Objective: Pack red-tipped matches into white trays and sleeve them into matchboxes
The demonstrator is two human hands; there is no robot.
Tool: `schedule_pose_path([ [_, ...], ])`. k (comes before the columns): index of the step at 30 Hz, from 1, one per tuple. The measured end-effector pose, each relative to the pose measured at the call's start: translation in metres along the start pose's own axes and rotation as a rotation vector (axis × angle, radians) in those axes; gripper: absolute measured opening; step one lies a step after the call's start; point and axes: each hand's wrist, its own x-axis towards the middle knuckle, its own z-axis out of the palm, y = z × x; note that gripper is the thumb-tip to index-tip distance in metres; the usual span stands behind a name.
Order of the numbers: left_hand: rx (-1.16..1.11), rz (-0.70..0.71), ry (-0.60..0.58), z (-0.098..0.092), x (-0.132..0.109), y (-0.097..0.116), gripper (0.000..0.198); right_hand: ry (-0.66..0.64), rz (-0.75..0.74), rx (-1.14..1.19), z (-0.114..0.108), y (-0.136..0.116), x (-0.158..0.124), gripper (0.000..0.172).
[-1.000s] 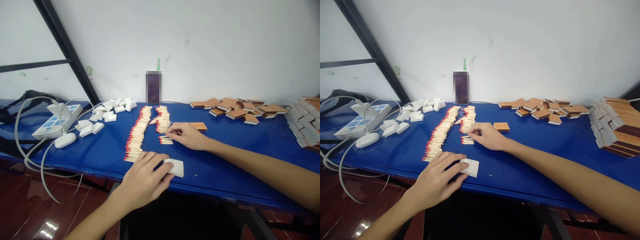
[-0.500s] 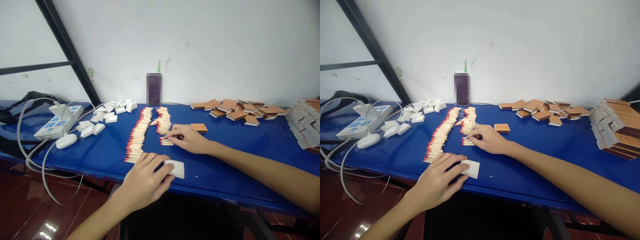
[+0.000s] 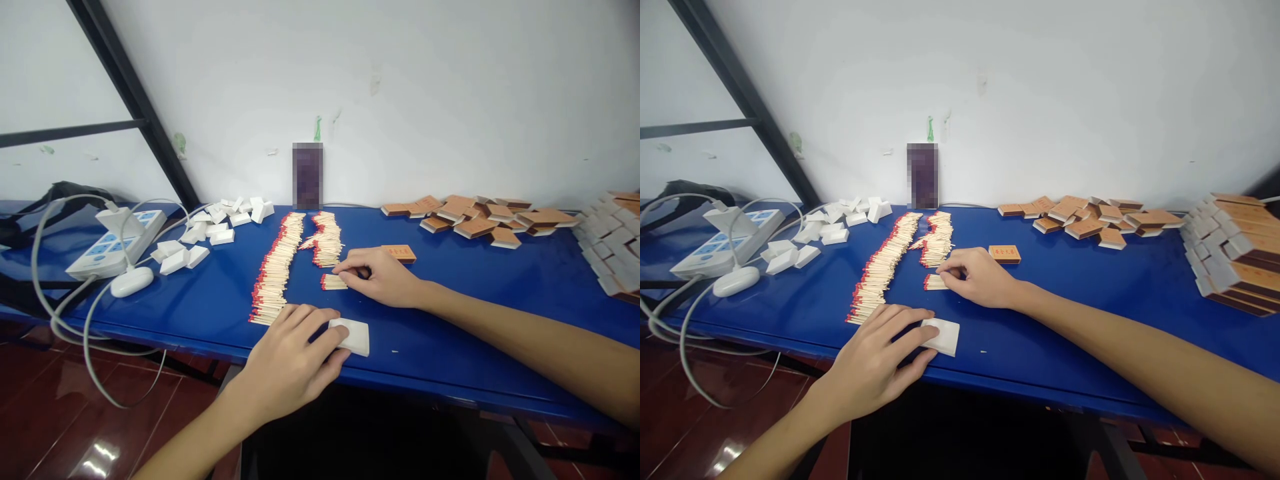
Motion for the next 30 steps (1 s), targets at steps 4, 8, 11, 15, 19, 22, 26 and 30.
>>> schedule_pose_path([
  [4,0.002,0.0,-0.004,0.0007,-0.0007,-0.0003,0.012,-0.02,-0.002,-0.049,0.001,0.0017,0.001,0.021],
  [8,0.014,0.003,0.003,0.0011,-0.0008,-0.0005,0.013,-0.046,-0.055,-0.063,0.0013,0.0025,0.0001,0.022],
  [11,0.022,0.003,0.008,0.0007,0.0001,-0.0004,0.013,-0.055,-0.083,-0.083,0.0013,0.0021,-0.0011,0.021],
  [15,0.021,0.004,0.016,-0.0002,0.0013,-0.0004,0.013,-0.057,-0.103,-0.101,0.001,0.0014,-0.0023,0.02],
  [19,0.004,-0.002,0.007,-0.0012,0.0014,-0.0005,0.013,-0.063,-0.107,-0.121,0.0005,0.001,-0.0031,0.018],
  [22,-0.016,-0.012,0.004,-0.0015,0.0003,-0.0006,0.014,-0.076,-0.103,-0.113,-0.0004,-0.0003,-0.0033,0.017],
  [26,-0.045,-0.027,-0.001,-0.0003,-0.0014,-0.0012,0.015,-0.096,-0.111,-0.09,-0.0016,-0.0029,-0.0033,0.017],
  [30,-0.069,-0.05,0.028,0.0016,-0.0029,-0.0018,0.017,-0.113,-0.114,-0.083,-0.0017,-0.0037,-0.0032,0.016],
])
